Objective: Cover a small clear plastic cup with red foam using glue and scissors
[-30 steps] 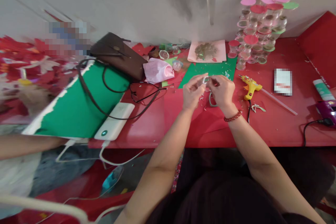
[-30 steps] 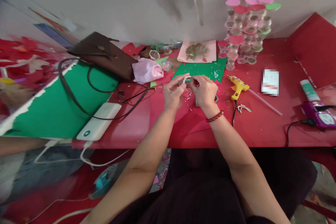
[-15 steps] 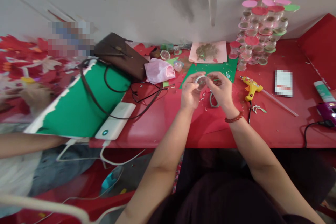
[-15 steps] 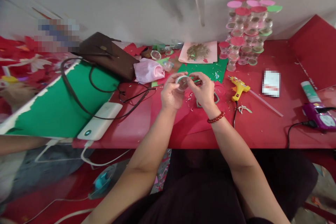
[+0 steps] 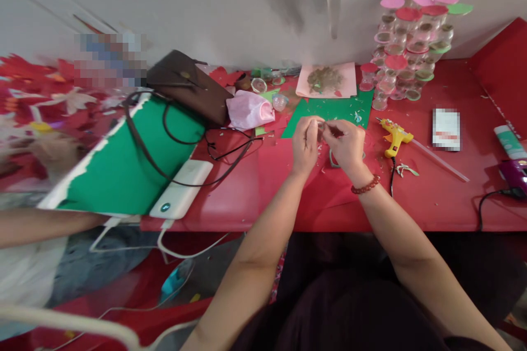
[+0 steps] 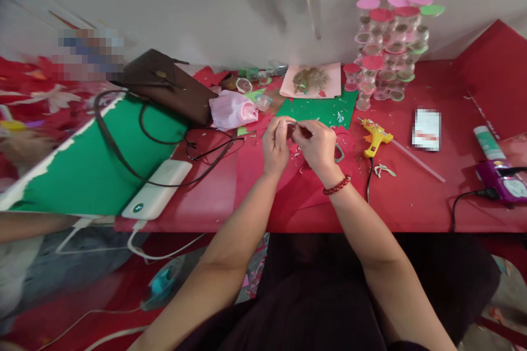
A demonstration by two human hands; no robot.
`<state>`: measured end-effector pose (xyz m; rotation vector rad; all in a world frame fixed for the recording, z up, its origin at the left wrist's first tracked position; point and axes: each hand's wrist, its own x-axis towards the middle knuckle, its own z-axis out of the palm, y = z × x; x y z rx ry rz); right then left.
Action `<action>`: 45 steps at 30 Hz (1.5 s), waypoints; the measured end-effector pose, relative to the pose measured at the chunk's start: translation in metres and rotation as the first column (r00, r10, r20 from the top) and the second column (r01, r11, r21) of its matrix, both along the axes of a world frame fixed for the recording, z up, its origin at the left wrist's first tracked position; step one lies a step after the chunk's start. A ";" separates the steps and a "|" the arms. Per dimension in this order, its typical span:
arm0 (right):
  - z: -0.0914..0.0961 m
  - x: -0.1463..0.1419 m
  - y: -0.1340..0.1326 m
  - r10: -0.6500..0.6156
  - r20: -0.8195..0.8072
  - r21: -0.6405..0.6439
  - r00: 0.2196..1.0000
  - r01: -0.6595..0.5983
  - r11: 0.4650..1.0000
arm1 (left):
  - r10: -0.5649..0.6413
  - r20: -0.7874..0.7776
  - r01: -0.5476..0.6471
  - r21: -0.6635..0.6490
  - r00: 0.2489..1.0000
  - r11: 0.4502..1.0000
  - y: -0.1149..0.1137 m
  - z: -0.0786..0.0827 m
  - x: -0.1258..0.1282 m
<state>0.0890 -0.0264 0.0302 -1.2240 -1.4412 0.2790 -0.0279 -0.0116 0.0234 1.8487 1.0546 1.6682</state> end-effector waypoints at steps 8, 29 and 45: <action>0.002 -0.003 -0.002 -0.023 -0.069 -0.084 0.997 0.017 0.996 | 0.055 -0.041 -0.050 0.114 0.998 0.992 0.000 -0.004 0.003; 0.009 0.003 -0.001 0.121 -0.180 -0.088 0.976 -0.139 0.986 | -0.035 0.189 0.062 -0.137 0.981 0.989 -0.005 0.001 0.006; 0.007 -0.001 0.001 0.045 -0.153 -0.144 0.987 -0.067 0.987 | 0.105 0.024 -0.106 0.052 0.994 0.993 -0.005 -0.004 0.009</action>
